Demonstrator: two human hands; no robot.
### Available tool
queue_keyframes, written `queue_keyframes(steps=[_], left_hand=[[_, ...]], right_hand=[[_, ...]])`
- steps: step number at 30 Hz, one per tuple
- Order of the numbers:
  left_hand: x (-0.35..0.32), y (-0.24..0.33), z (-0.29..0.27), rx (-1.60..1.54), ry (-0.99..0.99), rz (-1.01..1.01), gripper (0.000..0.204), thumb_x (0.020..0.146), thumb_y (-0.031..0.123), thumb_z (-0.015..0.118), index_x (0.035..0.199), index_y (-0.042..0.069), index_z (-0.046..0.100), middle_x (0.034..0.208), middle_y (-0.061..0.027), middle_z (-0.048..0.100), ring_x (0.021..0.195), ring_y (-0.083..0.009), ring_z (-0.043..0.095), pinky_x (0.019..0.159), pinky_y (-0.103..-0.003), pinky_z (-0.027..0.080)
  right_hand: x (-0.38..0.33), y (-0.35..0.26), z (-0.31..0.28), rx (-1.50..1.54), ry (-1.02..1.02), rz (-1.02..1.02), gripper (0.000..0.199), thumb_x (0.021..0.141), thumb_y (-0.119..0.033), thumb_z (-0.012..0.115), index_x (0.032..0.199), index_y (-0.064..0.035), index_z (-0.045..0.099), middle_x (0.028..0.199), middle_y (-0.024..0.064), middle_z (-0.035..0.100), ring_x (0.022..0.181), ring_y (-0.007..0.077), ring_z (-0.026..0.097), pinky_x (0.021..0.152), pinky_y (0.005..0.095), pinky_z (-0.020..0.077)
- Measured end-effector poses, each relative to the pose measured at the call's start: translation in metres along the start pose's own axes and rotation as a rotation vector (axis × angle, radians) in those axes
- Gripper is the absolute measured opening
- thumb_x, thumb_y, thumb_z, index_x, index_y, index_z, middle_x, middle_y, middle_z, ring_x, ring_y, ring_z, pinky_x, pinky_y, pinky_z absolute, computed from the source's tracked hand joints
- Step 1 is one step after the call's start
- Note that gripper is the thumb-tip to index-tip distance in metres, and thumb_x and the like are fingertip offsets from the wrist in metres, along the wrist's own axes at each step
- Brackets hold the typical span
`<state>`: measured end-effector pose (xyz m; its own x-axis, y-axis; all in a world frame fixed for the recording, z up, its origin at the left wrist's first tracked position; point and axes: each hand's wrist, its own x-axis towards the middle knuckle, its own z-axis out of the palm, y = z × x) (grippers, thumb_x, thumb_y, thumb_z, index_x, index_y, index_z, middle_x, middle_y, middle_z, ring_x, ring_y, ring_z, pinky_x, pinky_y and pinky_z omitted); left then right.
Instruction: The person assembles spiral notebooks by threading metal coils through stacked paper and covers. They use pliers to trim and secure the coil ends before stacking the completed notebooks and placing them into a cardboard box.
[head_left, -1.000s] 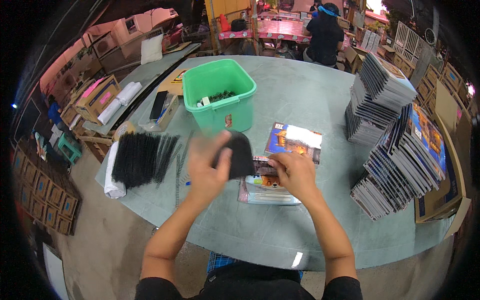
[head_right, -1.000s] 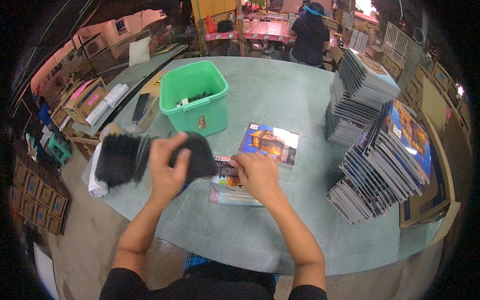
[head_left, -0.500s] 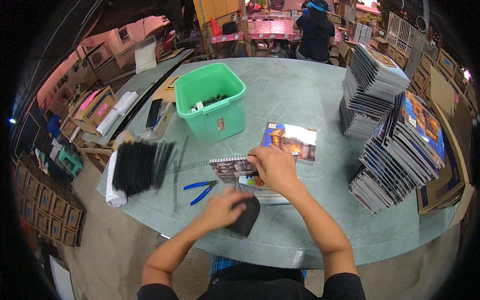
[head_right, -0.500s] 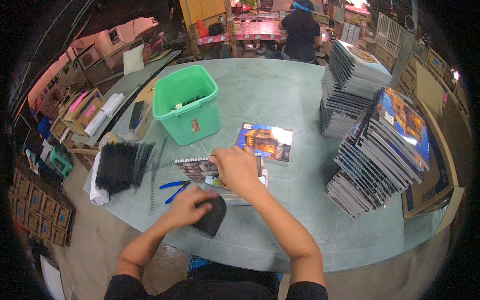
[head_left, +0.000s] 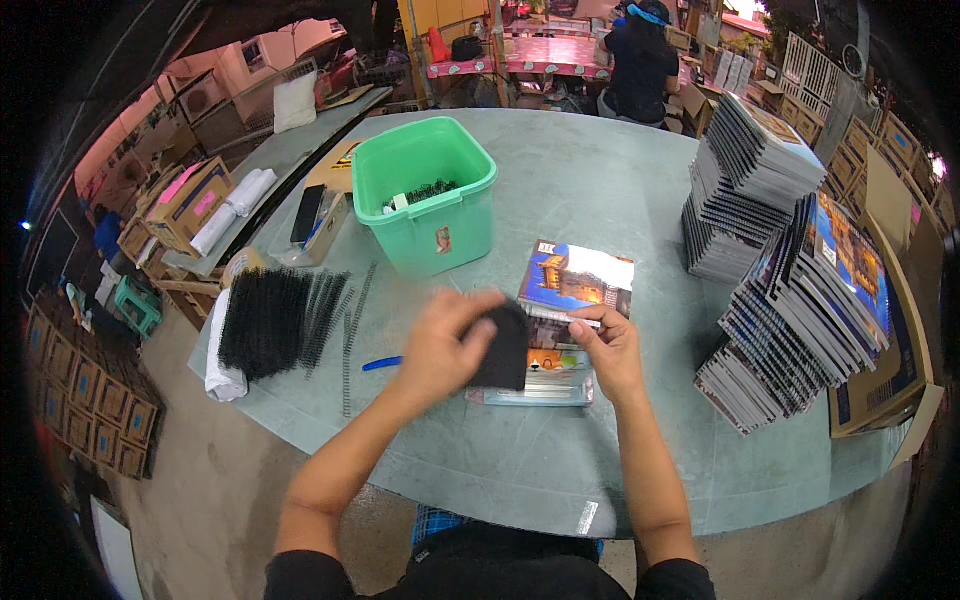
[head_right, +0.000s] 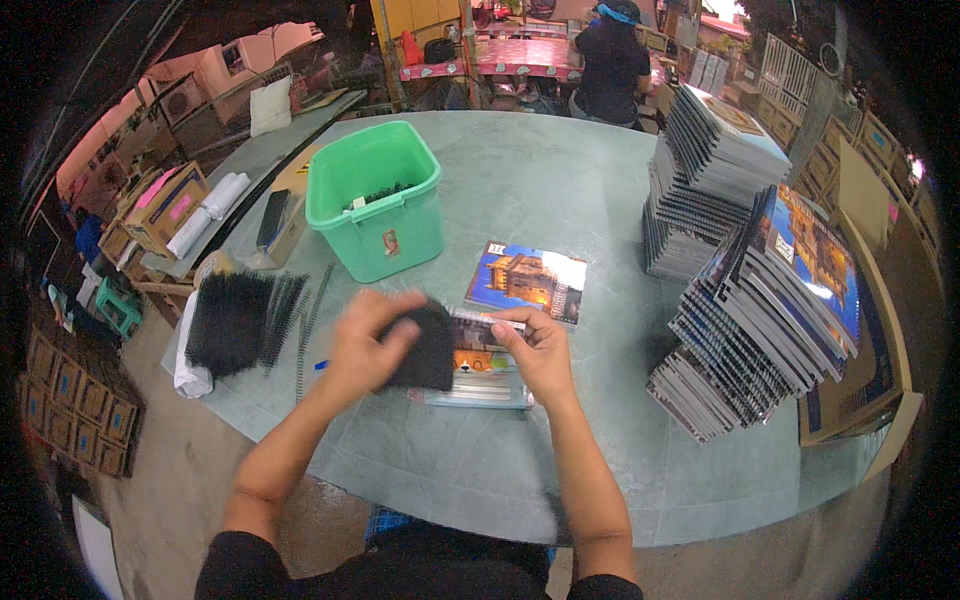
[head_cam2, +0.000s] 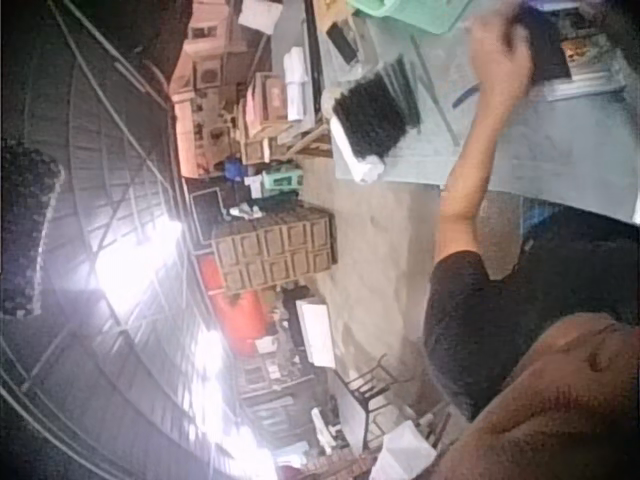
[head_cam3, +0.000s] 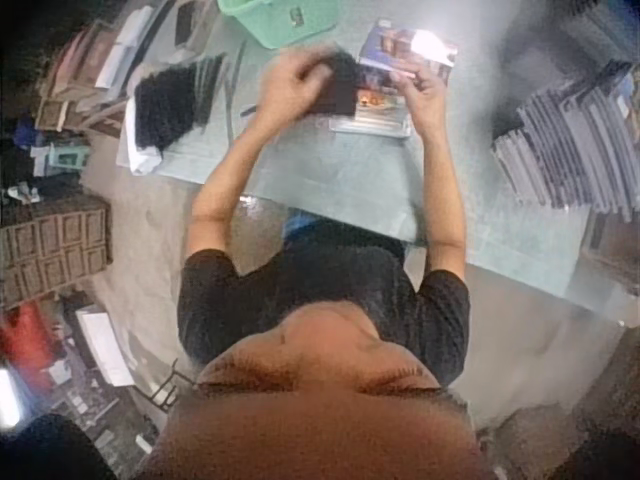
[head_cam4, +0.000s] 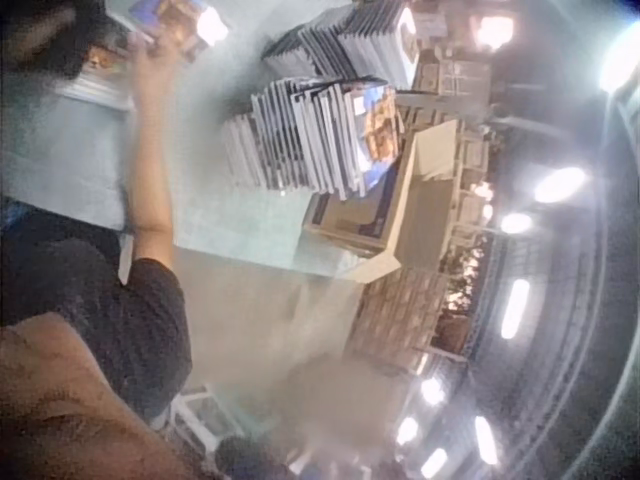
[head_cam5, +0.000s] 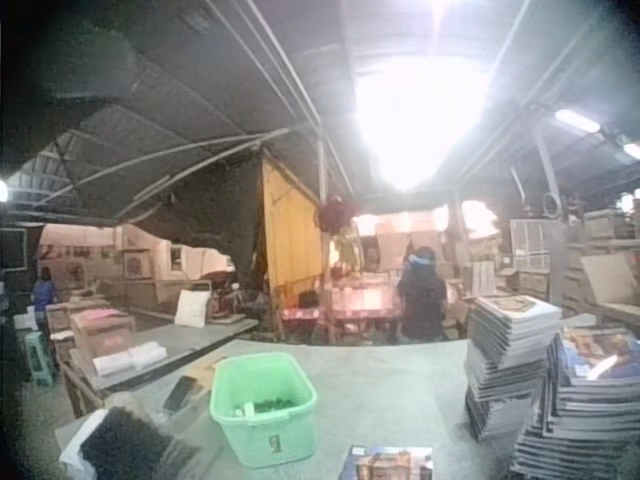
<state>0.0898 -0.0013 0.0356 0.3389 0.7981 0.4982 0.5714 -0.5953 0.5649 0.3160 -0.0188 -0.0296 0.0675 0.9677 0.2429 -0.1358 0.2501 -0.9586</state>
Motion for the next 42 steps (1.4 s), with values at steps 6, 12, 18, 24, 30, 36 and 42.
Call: queue_keyframes(steps=[6,12,18,24,30,36,42], left_hand=[[0.011,0.007,0.005,0.030,0.418,0.111,0.033,0.077,0.008,0.066,0.109,0.005,0.061,0.095,-0.0081,0.058,0.088,-0.0232,0.057,0.080,-0.033,0.044],[0.025,0.012,-0.030,-0.138,0.366,0.052,0.034,0.079,0.006,0.063,0.113,0.003,0.058,0.101,-0.0107,0.058,0.090,-0.0205,0.057,0.081,-0.031,0.044],[-0.003,0.003,0.001,0.069,-0.044,0.135,0.031,0.078,0.004,0.062,0.108,0.003,0.061,0.098,-0.0098,0.060,0.088,-0.0193,0.058,0.081,-0.031,0.045],[0.010,0.010,0.011,0.023,0.141,0.140,0.026,0.074,0.007,0.065,0.100,0.006,0.066,0.091,-0.0085,0.058,0.085,-0.0242,0.057,0.078,-0.034,0.046],[0.019,0.021,0.020,-0.292,0.322,0.054,0.032,0.076,0.008,0.065,0.109,0.009,0.064,0.084,-0.0089,0.056,0.083,-0.0246,0.059,0.076,-0.034,0.047],[0.022,0.030,0.017,-0.111,0.288,0.080,0.032,0.075,0.006,0.066,0.106,0.009,0.064,0.084,-0.0120,0.056,0.080,-0.0266,0.058,0.073,-0.033,0.046],[0.010,0.040,0.026,-0.048,-0.048,0.048,0.028,0.077,0.005,0.064,0.105,0.003,0.062,0.091,-0.0124,0.060,0.086,-0.0232,0.059,0.076,-0.033,0.047]], right_hand=[[-0.001,0.004,0.006,0.074,0.054,-0.014,0.019,0.085,-0.011,0.066,0.098,0.0014,0.063,0.087,0.0040,0.066,0.075,0.0067,0.058,0.067,0.0218,0.0472],[-0.003,0.000,0.000,0.007,-0.001,-0.025,0.017,0.085,-0.009,0.065,0.097,0.0023,0.063,0.089,0.0058,0.066,0.080,0.0090,0.060,0.071,0.0231,0.0487],[-0.002,-0.006,0.011,0.110,0.058,-0.043,0.017,0.085,-0.009,0.065,0.097,0.0023,0.062,0.089,0.0055,0.066,0.081,0.0091,0.060,0.071,0.0228,0.0480],[-0.006,-0.006,0.004,0.019,-0.001,-0.002,0.025,0.089,-0.018,0.061,0.102,0.0027,0.061,0.095,0.0063,0.065,0.085,0.0099,0.059,0.077,0.0246,0.0466],[-0.008,-0.006,0.005,0.141,-0.044,0.030,0.046,0.096,-0.036,0.041,0.108,0.0045,0.060,0.102,0.0097,0.063,0.095,0.0148,0.056,0.088,0.0282,0.0406],[-0.005,0.001,-0.002,0.135,-0.113,0.052,0.049,0.097,-0.039,0.039,0.111,0.0026,0.060,0.101,0.0078,0.063,0.092,0.0130,0.057,0.084,0.0258,0.0404],[-0.008,-0.001,-0.001,0.032,-0.057,0.075,0.053,0.097,-0.041,0.037,0.109,0.0055,0.061,0.103,0.0080,0.061,0.097,0.0130,0.051,0.089,0.0271,0.0369]])
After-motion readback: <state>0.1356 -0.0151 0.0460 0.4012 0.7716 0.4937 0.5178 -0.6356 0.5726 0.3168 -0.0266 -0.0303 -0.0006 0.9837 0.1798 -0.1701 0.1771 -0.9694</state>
